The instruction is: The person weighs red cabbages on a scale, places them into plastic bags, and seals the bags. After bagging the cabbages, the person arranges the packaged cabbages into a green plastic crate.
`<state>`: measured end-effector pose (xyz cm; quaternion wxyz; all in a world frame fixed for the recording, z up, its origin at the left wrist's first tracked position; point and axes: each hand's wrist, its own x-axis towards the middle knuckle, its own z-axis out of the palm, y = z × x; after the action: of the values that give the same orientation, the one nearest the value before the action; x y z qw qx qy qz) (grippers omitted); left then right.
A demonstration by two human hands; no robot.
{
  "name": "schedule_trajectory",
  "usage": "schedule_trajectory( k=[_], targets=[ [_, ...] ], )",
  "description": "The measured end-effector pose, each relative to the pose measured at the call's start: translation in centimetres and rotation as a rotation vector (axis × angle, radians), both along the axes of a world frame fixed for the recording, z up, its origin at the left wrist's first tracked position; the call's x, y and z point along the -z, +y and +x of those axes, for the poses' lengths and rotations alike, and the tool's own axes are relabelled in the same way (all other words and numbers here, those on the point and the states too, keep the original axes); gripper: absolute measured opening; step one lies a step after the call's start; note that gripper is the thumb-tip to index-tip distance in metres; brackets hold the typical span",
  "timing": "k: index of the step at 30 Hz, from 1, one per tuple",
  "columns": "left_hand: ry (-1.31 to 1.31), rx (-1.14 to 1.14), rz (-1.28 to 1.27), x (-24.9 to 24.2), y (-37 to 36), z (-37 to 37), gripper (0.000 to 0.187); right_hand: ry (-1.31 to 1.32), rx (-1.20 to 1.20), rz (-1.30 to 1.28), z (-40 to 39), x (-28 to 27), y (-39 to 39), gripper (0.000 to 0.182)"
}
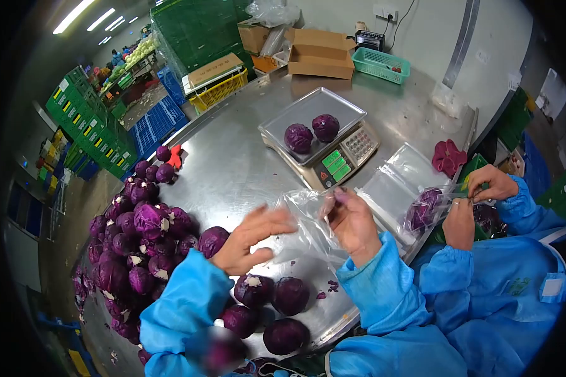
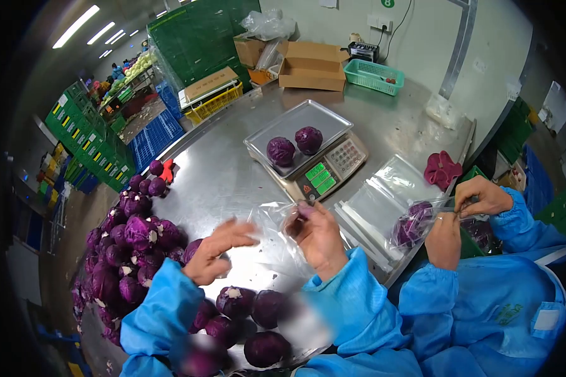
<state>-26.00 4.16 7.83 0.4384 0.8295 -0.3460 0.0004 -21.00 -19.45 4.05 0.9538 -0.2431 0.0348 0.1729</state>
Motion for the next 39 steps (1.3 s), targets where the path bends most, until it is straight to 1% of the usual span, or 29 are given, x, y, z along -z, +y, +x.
schedule_trajectory(
  k=[1,2,3,5,6,7,8,9,10,11,12,13,15,16,17,19,20,21,23,24,25,26,27,29,30,32,35,37,39],
  targets=[
    [0.339,0.134,-0.152,-0.5,0.4,-0.4,0.057,0.016,0.042,0.036,0.2,0.4,-0.1,0.007],
    [0.548,0.072,-0.235,-2.2,0.2,-1.2,0.046,0.019,0.035,0.033,0.3,0.6,-0.3,0.007],
    [0.547,0.064,-0.238,-2.1,0.6,-1.1,0.046,0.038,0.032,0.038,0.6,0.7,-0.6,0.007],
    [-0.055,0.044,0.391,-1.9,2.1,-0.9,0.031,0.06,0.023,0.047,1.0,0.5,-0.6,0.009],
    [-0.056,0.029,0.407,-2.0,2.9,-0.3,0.021,-0.054,-0.021,-0.113,1.1,0.2,-0.5,0.013],
    [-0.075,-0.026,0.207,-3.1,2.9,0.1,0.01,-0.169,-0.063,-0.272,1.4,0.0,-0.5,0.018],
    [0.14,-0.064,0.007,-4.8,3.1,0.4,0.01,-0.384,0.095,-0.616,1.8,-0.3,0.1,0.04],
    [0.352,-0.103,-0.196,-6.4,3.4,0.7,0.011,-0.386,0.092,-0.616,2.1,-1.0,0.4,0.04],
    [0.4,-0.032,-0.357,-7.4,3.1,1.2,0.014,-0.692,0.133,-0.74,2.3,-2.6,0.5,0.05],
    [0.447,0.04,-0.52,-7.9,2.9,1.7,0.017,-0.822,0.066,-0.774,2.3,-3.2,0.5,0.058],
    [0.641,0.037,-0.544,-8.0,3.7,1.9,0.022,-0.956,0.003,-0.798,2.3,-3.8,0.6,0.065],
    [0.643,0.038,-0.544,-7.8,3.5,2.5,0.022,-1.088,-0.055,-0.81,2.4,-4.4,0.6,0.073],
    [0.847,0.071,-0.725,-6.1,3.0,4.3,0.024,-0.697,-0.689,-0.355,2.1,-5.5,2.0,0.067],
    [0.826,-0.027,-0.772,-4.3,2.7,5.1,0.026,-0.593,-0.635,-0.258,2.4,-3.7,2.6,0.05],
    [0.926,-0.069,-0.929,-3.5,1.3,5.4,0.025,-0.596,-0.636,-0.256,2.8,-2.0,3.0,0.05],
    [0.95,-0.124,-1.032,-0.5,1.1,7.1,0.023,-0.488,-0.26,-0.218,3.9,1.4,3.8,0.031],
    [0.999,-0.03,-1.085,2.0,2.1,8.3,0.021,-0.505,-0.218,-0.164,5.2,3.1,3.4,0.039],
    [1.047,0.067,-1.137,4.0,2.9,8.9,0.02,-0.503,-0.218,-0.162,5.6,3.2,3.5,0.039],
    [1.127,0.076,-0.964,4.5,1.5,8.7,0.024,-0.506,-0.18,-0.165,6.0,3.4,3.8,0.046],
    [1.179,0.113,-0.957,4.4,0.8,9.0,0.026,-0.284,-0.343,-0.282,6.8,3.9,4.1,0.052],
    [1.231,0.15,-0.95,4.3,0.2,9.5,0.027,-0.323,-0.385,-0.393,6.6,3.6,4.2,0.052],
    [1.147,0.143,-0.991,4.9,-0.1,10.2,0.025,-0.365,-0.429,-0.503,6.4,3.2,4.4,0.053],
    [1.164,0.228,-1.189,6.7,0.4,11.4,0.033,-0.524,-0.458,-0.6,6.7,4.9,3.7,0.057],
    [1.213,0.04,-1.44,5.2,-0.1,12.3,0.043,-0.529,-0.393,-0.487,6.3,5.7,1.8,0.053],
    [1.216,0.031,-1.449,4.6,-0.5,12.3,0.043,-0.506,-0.366,-0.41,6.8,5.8,1.7,0.05],
    [1.272,0.18,-1.594,3.8,-1.7,12.4,0.046,-0.449,-0.356,-0.362,8.0,7.4,2.3,0.046],
    [1.346,0.308,-1.704,5.9,-2.5,12.0,0.041,-0.39,-0.393,-0.514,9.1,11.1,3.3,0.04],
    [1.262,0.277,-1.636,7.0,-1.8,12.2,0.042,-0.388,-0.389,-0.567,9.6,12.6,4.0,0.036],
    [1.283,0.143,-1.4,8.2,-0.1,12.9,0.042,-0.316,-0.338,-0.499,11.0,13.2,4.2,0.032]
  ],
)
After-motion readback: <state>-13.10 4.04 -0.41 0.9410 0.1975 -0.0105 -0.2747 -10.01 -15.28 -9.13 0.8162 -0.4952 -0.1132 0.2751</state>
